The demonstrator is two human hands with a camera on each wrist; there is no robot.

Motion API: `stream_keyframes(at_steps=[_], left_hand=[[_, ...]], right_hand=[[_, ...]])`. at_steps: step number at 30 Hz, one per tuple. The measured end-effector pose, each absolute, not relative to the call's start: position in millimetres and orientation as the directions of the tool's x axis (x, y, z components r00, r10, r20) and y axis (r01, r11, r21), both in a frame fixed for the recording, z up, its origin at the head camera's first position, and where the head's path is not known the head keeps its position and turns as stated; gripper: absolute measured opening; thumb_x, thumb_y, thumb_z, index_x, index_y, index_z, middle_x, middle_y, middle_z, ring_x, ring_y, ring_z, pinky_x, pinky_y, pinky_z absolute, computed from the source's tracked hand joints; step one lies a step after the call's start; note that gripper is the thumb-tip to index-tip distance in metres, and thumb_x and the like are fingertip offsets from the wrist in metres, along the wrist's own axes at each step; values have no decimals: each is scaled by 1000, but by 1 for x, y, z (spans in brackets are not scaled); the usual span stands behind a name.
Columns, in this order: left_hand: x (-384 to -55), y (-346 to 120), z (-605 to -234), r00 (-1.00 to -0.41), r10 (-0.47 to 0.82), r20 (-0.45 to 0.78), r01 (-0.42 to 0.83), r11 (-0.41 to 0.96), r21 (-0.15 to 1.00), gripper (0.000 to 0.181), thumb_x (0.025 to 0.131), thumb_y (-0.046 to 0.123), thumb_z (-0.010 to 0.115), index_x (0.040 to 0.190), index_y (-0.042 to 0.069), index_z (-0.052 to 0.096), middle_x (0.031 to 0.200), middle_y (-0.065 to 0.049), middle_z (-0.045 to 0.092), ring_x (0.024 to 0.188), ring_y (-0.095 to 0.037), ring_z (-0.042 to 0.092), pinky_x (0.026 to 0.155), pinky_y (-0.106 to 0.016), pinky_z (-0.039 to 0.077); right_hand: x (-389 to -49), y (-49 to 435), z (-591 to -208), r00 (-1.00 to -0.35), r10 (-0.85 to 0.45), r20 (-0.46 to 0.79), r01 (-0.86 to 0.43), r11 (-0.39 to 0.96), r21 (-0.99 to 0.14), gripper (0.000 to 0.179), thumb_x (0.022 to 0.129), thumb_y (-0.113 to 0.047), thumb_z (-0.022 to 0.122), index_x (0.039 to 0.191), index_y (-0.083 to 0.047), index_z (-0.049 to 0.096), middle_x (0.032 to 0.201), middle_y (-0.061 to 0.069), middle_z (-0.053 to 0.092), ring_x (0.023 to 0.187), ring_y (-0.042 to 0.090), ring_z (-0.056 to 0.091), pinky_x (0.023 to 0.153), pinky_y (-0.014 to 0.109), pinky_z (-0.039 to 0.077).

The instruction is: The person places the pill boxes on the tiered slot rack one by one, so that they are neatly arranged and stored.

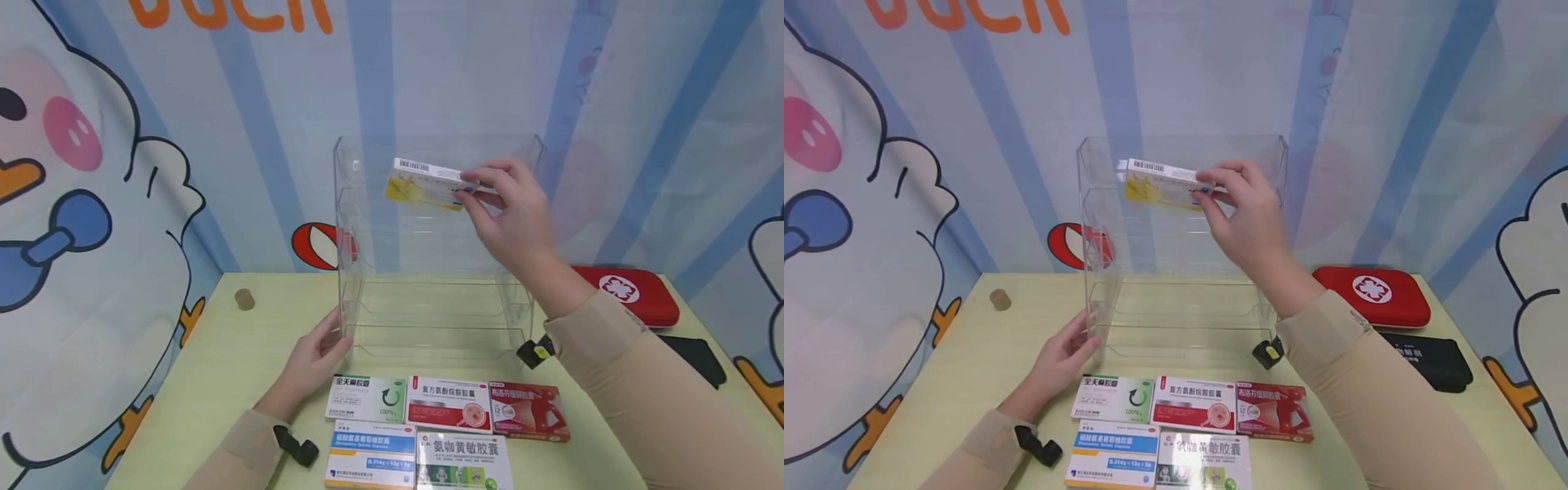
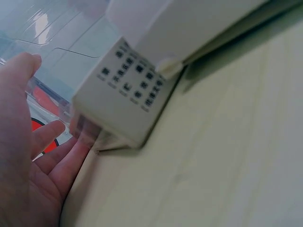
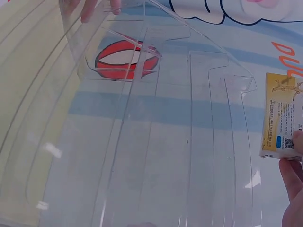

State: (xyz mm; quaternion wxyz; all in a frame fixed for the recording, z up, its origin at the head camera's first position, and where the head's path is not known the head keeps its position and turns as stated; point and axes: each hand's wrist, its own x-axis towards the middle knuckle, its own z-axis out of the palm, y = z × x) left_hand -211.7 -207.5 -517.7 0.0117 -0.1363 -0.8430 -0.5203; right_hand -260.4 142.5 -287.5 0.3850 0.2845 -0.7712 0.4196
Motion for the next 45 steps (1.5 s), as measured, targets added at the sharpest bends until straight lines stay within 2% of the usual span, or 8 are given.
stream_keyframes(at_steps=[4,8,17,24,30,39,45], left_hand=[[-209,-205,-520,-965,213,154,232,416,879,71,110,37,68,173,40,34,174,-1,48,149,-33,62,121,-49,55],[-206,-205,-522,-966,215,146,225,414,882,72,111,37,68,173,39,33,176,2,45,151,-31,60,122,-49,54],[-211,-205,-517,-962,223,158,241,420,875,72,110,37,69,173,40,33,175,4,46,152,-31,60,122,-49,53],[-209,-204,-516,-965,221,142,226,418,880,72,111,37,68,173,41,33,176,5,45,152,-29,59,124,-49,52],[-211,-204,-517,-959,230,168,252,410,877,73,111,34,69,174,35,33,176,1,45,151,-33,60,123,-51,52],[-211,-203,-521,-956,232,180,263,404,876,73,110,34,69,175,27,34,175,-2,47,150,-33,62,122,-51,53],[-211,-203,-518,-953,237,189,273,400,875,74,111,33,69,175,25,34,175,-4,47,149,-34,63,122,-52,53]], right_hand=[[-273,131,-278,-547,-120,829,-747,516,-418,21,100,-3,79,118,7,77,124,24,65,117,31,73,102,24,65],[-285,121,-269,-571,-110,814,-724,536,-435,20,102,-4,77,119,6,77,124,22,65,117,30,74,103,33,67],[-307,107,-259,-605,-19,796,-686,521,-508,21,101,1,76,120,9,76,126,23,63,121,30,76,103,27,66],[-319,98,-263,-598,-2,801,-675,541,-502,18,102,3,74,119,10,75,127,25,62,122,33,73,105,26,65],[-322,89,-267,-623,-14,782,-633,596,-493,17,103,2,72,118,7,76,128,23,64,122,34,70,108,31,65],[-325,78,-275,-661,-24,750,-597,621,-507,17,106,-1,68,120,5,77,129,20,65,122,32,71,108,30,64],[-324,78,-276,-697,-33,716,-570,631,-526,23,108,-1,65,127,2,76,134,18,65,124,30,71,109,30,64]])
